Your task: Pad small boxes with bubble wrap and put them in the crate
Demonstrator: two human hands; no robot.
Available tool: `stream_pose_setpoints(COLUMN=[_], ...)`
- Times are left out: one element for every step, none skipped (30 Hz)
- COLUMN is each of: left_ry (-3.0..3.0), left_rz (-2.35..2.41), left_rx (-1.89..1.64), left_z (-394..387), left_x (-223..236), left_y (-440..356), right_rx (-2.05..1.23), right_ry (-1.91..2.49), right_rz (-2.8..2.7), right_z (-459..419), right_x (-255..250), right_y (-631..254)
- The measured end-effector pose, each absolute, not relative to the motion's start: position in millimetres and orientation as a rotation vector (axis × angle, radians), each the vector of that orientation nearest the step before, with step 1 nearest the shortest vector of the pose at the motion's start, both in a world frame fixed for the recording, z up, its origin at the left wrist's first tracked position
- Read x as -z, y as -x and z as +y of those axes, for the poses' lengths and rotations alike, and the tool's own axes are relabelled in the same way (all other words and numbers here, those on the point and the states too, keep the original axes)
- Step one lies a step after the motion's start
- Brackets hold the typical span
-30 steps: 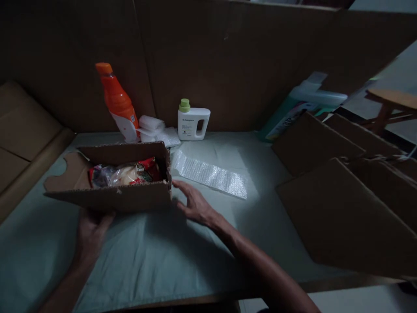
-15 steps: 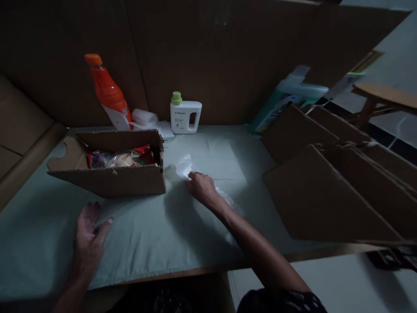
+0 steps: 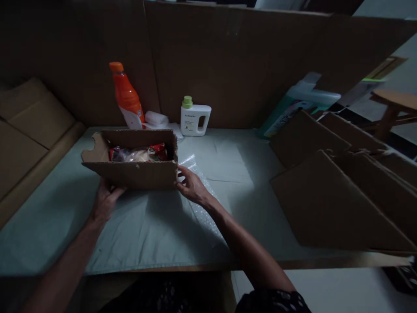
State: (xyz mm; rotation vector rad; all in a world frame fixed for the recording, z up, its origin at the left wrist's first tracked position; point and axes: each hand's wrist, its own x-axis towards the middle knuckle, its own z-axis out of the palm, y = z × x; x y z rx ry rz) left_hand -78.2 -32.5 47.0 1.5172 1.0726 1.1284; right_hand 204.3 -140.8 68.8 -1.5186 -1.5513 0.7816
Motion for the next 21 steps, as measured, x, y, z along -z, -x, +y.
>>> stream_pose_setpoints(left_ry=[-1.54,-1.564,-1.585,-1.599,-1.604,-1.604,-1.598,-1.589,-1.586,-1.59,-1.604,-1.628,-1.664,-1.712,-1.772,-1.852,-1.947,-2.049,-2.148,-2.236,-2.311], left_rz=[1.064,1.05,1.036,1.035,1.047,1.061,1.073,1.091,1.117,1.145,1.175,1.213,1.248,1.266,1.274,1.246,1.163,1.024,0.862,0.698,0.553], left_rx=[-1.11,-1.092,-1.078,-1.074,-1.074,-1.073,-1.071,-1.068,-1.063,-1.057,-1.049,-1.035,-1.011,-0.978,-0.947,-0.922,-0.908,-0.891,-0.857,-0.807,-0.743], left_z=[-31.2,-28.6,-24.6,-19.5,-13.7,-8.2,-3.9,-1.6,-2.2,-6.3,-14.3,-26.3,-41.9,-60.6,-81.2,-102.5,-123.5,-142.8,-159.8,-173.9,-185.0], left_x=[-47.9,-49.0,-50.0,-50.5,-50.4,-49.4,-47.6,-44.9,-41.6,-37.7,-33.7,-29.8,-26.3,-23.6,-21.8,-21.0,-21.3,-22.5,-24.6,-27.2,-30.1], left_y=[69.7,60.4,50.6,41.0,32.6,26.2,22.8,23.1,27.5,35.6,46.7,59.5,72.2,83.2,91.2,95.2,95.0,91.1,84.5,76.1,67.4], right_rx=[-0.767,-0.753,-0.746,-0.747,-0.757,-0.773,-0.78,-0.769,-0.736,-0.681,-0.613,-0.542,-0.49,-0.454,-0.418,-0.382,-0.348,-0.319,-0.298,-0.292,-0.303], right_ry=[1.536,1.559,1.574,1.572,1.558,1.545,1.548,1.575,1.625,1.69,1.759,1.818,1.855,1.89,1.935,1.983,2.031,2.067,2.085,2.084,2.071], right_rz=[-1.526,-1.493,-1.462,-1.436,-1.417,-1.408,-1.403,-1.41,-1.432,-1.476,-1.541,-1.624,-1.726,-1.816,-1.887,-1.935,-1.965,-1.982,-1.992,-2.001,-2.008], right_z=[-136.9,-132.2,-126.9,-121.6,-117.4,-115.7,-117.7,-124.3,-136.0,-152.5,-172.9,-195.5,-218.6,-240.3,-259.1,-274.1,-285.0,-292.1,-296.2,-298.5,-300.2], right_x=[-68.2,-68.3,-69.1,-70.4,-71.9,-73.7,-75.3,-76.6,-77.2,-76.8,-75.4,-73.0,-69.8,-66.1,-62.3,-58.8,-56.0,-54.1,-53.3,-53.9,-55.6], right_y=[-206.2,-209.7,-214.3,-219.6,-225.0,-230.3,-235.4,-240.1,-244.4,-248.2,-251.4,-253.7,-254.6,-253.7,-250.8,-245.6,-238.4,-229.7,-220.2,-210.8,-202.3])
